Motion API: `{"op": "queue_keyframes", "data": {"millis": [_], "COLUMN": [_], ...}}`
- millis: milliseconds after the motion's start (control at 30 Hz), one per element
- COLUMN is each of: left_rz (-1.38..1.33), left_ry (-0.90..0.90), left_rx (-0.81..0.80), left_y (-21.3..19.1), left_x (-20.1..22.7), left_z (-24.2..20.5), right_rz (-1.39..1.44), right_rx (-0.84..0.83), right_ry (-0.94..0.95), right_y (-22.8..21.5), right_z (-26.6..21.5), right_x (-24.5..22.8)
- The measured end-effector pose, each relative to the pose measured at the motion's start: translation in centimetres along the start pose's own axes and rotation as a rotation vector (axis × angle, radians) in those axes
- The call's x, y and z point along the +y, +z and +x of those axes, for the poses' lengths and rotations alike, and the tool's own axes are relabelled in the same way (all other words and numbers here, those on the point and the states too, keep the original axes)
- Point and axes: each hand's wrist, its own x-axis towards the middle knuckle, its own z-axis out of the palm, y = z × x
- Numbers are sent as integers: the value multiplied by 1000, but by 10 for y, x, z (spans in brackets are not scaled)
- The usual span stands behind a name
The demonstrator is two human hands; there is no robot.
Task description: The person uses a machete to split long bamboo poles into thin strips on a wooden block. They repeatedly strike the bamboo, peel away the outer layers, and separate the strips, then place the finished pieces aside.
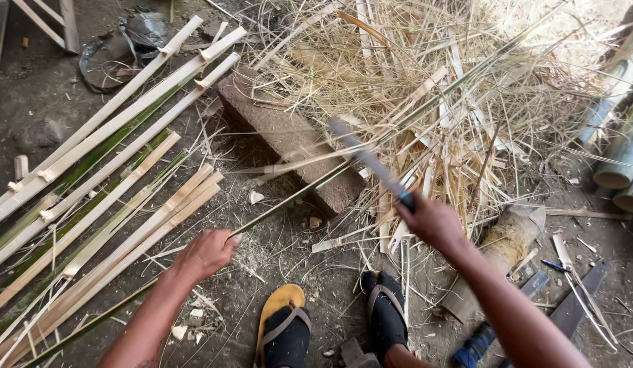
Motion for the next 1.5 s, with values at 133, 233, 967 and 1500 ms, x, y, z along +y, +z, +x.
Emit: {"op": "queue_keyframes", "data": {"millis": [133,233,967,1500], "left_rz": [164,184,163,289], "left_ry": [-37,-93,128,-177], "left_rx": [120,77,136,212], "left_y": [0,-3,0,27], "left_x": [-8,2,115,-91], "left_z": [-21,-6,78,-53], "right_rz": [-4,-253,-97,-42], "right_rx": [38,-88,352,-76], "right_ry": [-42,-349,-37,-58], "right_y": [-7,16,-29,-19], "right_z": [-11,-31,50,-19], "right_x": [-12,-36,58,-23]}}
